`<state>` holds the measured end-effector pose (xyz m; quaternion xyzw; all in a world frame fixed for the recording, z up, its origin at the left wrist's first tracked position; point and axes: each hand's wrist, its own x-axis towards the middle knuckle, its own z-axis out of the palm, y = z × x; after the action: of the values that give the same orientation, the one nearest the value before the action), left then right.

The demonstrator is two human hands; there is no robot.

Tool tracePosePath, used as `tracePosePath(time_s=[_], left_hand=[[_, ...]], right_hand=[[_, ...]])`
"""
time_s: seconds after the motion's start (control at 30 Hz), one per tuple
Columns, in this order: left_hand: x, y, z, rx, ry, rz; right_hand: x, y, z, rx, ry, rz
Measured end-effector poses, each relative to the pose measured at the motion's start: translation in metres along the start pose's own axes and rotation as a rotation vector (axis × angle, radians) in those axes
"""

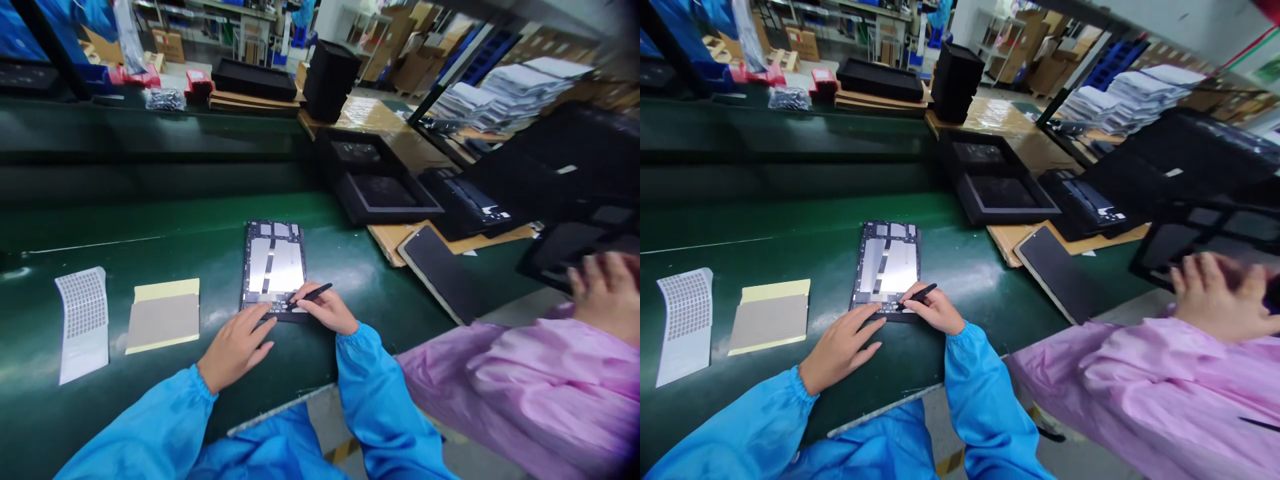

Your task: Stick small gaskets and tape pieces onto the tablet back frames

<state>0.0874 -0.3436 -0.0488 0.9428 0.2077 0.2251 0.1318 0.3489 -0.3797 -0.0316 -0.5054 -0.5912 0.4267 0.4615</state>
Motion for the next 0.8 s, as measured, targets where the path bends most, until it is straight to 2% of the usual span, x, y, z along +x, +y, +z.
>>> tracePosePath(time_s=[0.8], left_hand=[[-0.0011, 0.0004, 0.0016, -0.07, -0.003, -0.04]], right_hand=[[0.0046, -0.0066, -0.0015, -0.064, -0.058, -0.013]])
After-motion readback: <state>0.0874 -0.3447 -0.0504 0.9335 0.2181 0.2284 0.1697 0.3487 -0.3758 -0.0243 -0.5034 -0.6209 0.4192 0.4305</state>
